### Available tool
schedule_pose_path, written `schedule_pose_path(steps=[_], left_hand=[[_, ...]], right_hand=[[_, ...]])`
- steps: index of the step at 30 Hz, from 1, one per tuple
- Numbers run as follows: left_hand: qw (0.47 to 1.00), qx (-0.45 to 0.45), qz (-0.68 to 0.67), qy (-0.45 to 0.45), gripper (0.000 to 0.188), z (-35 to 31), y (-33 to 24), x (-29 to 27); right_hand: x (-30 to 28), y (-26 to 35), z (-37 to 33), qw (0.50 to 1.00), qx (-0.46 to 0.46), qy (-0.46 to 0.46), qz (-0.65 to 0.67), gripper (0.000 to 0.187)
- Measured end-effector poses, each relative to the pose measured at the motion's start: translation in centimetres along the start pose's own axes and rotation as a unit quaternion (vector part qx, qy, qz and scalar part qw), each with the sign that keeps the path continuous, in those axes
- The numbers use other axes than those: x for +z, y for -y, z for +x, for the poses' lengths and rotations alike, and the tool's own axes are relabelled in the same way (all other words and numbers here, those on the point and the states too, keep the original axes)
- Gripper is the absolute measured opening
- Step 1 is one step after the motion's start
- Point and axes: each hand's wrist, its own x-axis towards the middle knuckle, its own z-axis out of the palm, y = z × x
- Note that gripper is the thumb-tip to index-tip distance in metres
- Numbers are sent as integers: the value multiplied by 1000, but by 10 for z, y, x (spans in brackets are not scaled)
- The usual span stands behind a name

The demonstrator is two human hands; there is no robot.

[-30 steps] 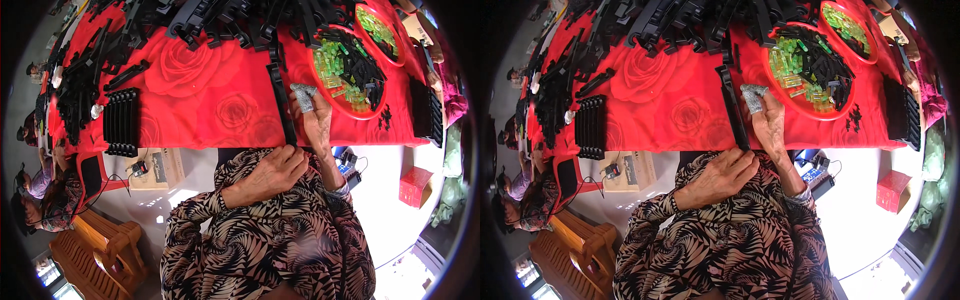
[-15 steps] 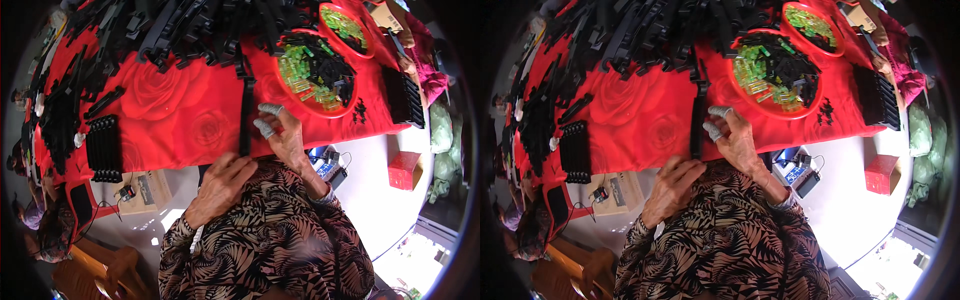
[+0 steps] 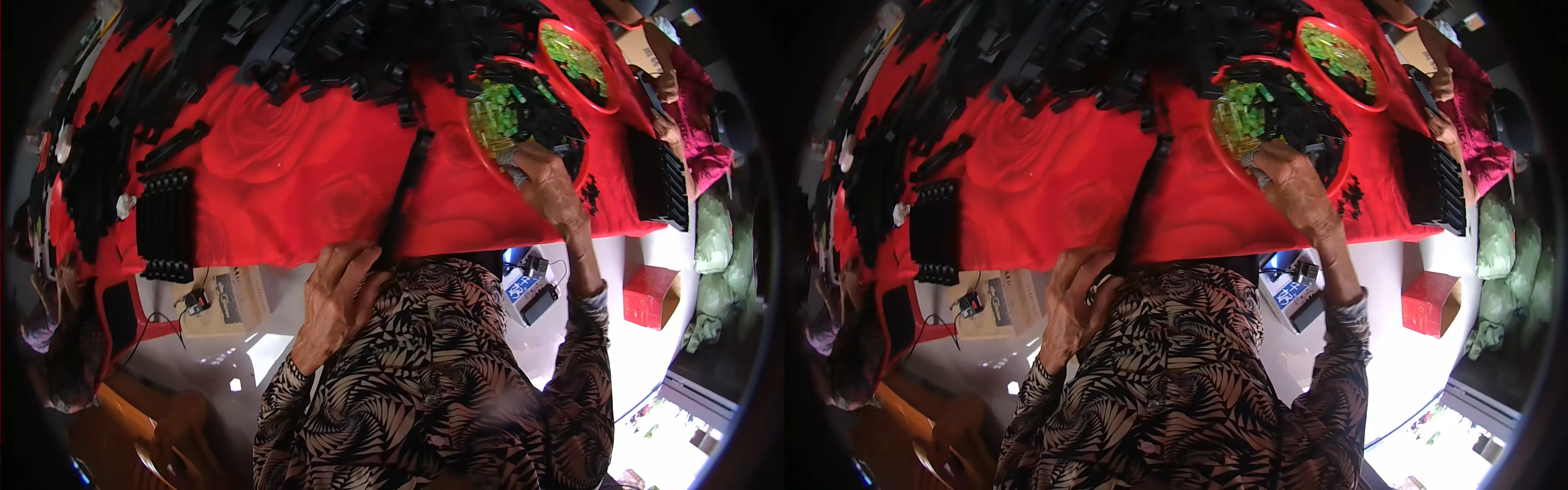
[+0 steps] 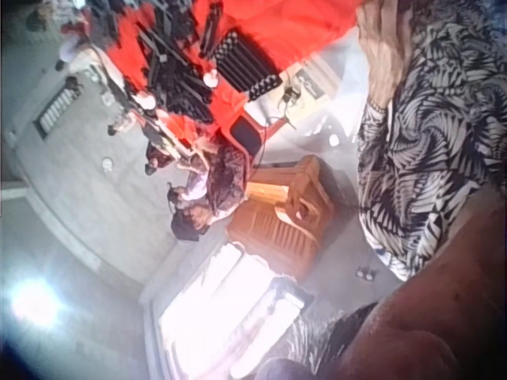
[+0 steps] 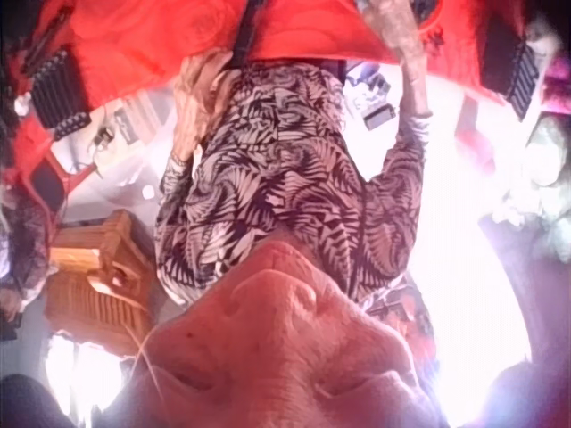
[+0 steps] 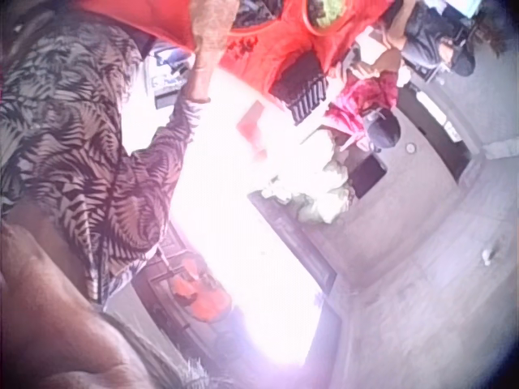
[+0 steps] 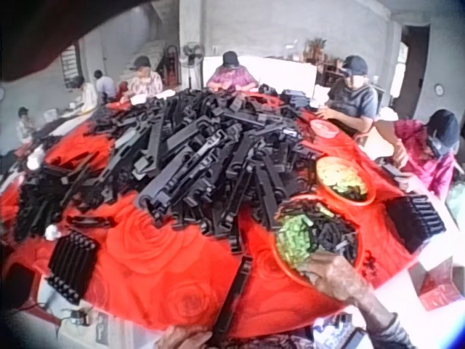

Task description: Wiping and inspecting black plastic components at a workshop table in a manufacturing facility.

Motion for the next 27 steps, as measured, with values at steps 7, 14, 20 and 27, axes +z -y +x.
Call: schedule_pose_path(steps=[7,14,20,27], left_hand=[[996,-90,-21,-7,43,3,1,4],[990,-119,70,38,58,38,-5,26],[990,-115,74,21,46,38,-2,38],[972,-217,-47,80,38,13,-9,-10]], right_hand=[[-5,5,15,997,-28,56,-37,28],[-7,2,10,995,19,33,87,49],[-4,9,8,995,15,-1,104,62],[15,5,7,987,26,-99,121,36]])
